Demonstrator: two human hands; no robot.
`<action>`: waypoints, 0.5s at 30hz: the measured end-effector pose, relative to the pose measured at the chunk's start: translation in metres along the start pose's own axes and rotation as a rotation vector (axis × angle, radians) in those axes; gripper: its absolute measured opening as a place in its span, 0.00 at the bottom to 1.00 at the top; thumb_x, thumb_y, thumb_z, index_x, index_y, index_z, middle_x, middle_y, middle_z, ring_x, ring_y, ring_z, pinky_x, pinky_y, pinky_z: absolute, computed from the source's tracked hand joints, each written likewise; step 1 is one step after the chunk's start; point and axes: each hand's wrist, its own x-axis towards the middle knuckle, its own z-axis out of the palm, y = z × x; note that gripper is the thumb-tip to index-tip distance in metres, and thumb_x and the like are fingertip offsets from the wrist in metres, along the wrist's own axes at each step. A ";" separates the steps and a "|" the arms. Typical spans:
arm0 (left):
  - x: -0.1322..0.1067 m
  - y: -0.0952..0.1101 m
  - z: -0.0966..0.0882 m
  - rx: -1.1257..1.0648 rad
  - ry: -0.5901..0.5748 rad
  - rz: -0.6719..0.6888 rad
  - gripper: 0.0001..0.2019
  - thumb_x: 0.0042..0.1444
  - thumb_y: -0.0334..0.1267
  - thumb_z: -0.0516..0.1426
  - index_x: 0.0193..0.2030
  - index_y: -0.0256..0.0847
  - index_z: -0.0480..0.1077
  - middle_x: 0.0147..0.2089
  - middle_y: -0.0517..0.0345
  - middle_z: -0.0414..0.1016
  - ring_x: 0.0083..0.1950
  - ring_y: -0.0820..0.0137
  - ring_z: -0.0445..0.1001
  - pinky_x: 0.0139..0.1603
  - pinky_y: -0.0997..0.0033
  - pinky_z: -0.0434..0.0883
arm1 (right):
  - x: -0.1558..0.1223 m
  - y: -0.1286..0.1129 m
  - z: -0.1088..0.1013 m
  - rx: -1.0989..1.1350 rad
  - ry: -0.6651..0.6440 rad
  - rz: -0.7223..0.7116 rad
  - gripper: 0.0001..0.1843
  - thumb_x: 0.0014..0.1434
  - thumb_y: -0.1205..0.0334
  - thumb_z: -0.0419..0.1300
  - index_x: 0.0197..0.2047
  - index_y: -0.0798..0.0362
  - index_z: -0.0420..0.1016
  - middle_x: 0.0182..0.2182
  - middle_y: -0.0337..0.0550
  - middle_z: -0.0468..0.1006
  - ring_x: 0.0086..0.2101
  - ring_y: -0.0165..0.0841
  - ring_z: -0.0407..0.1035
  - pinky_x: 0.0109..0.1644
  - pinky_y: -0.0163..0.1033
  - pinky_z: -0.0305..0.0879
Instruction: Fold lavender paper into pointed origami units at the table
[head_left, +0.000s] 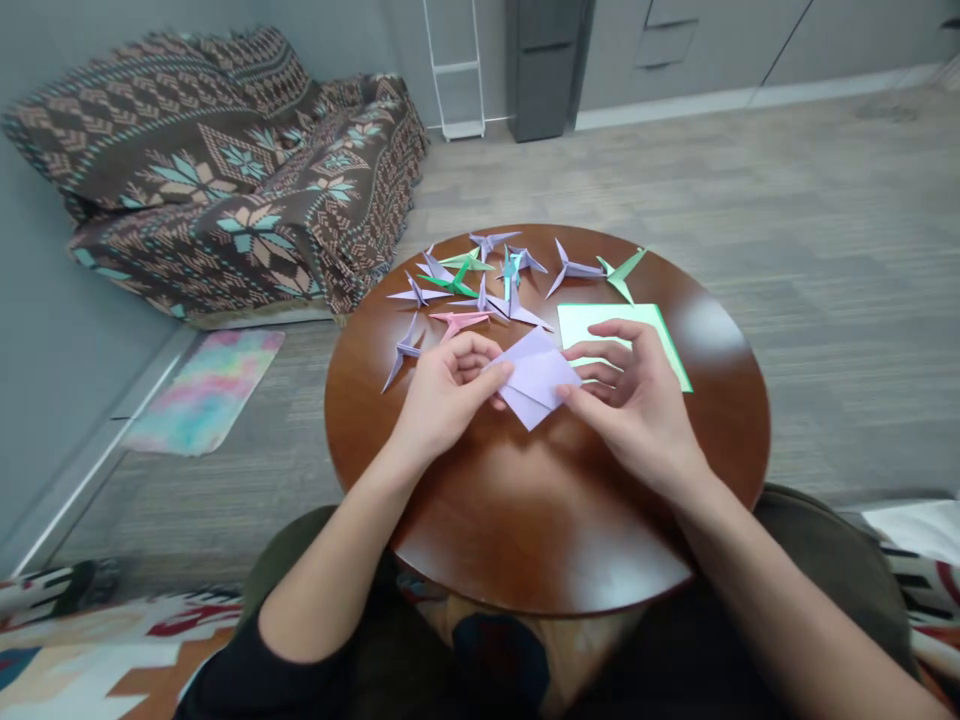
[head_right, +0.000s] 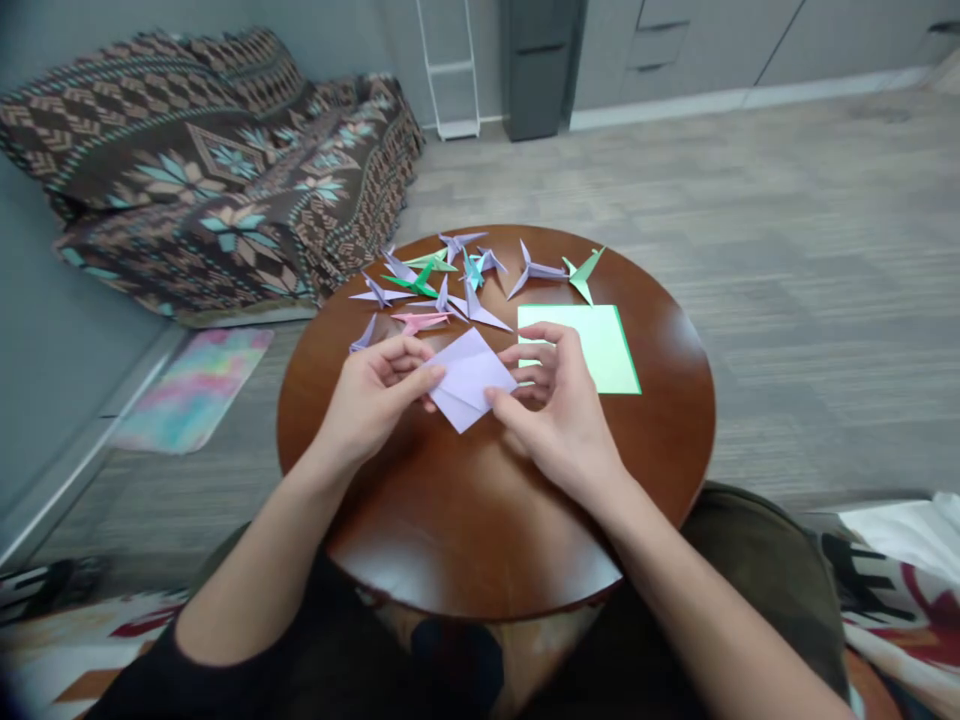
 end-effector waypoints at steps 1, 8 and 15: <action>-0.001 0.000 0.001 -0.001 -0.005 0.005 0.17 0.50 0.43 0.72 0.36 0.37 0.71 0.30 0.60 0.78 0.26 0.75 0.75 0.28 0.77 0.73 | 0.001 0.001 0.000 0.040 0.000 0.028 0.32 0.52 0.63 0.73 0.55 0.42 0.62 0.46 0.40 0.80 0.36 0.34 0.79 0.37 0.39 0.77; -0.007 -0.002 0.008 0.083 -0.130 0.025 0.17 0.50 0.36 0.71 0.44 0.39 0.71 0.39 0.58 0.82 0.36 0.71 0.82 0.38 0.75 0.77 | 0.003 -0.002 -0.003 0.085 -0.033 0.125 0.23 0.53 0.63 0.71 0.49 0.45 0.67 0.31 0.35 0.80 0.32 0.37 0.79 0.33 0.39 0.73; -0.012 -0.003 0.015 0.130 -0.166 0.051 0.12 0.55 0.34 0.67 0.44 0.39 0.71 0.43 0.55 0.84 0.39 0.69 0.82 0.41 0.74 0.77 | -0.001 -0.010 0.001 -0.028 -0.083 0.173 0.26 0.51 0.64 0.71 0.51 0.45 0.67 0.29 0.33 0.79 0.24 0.31 0.68 0.25 0.34 0.62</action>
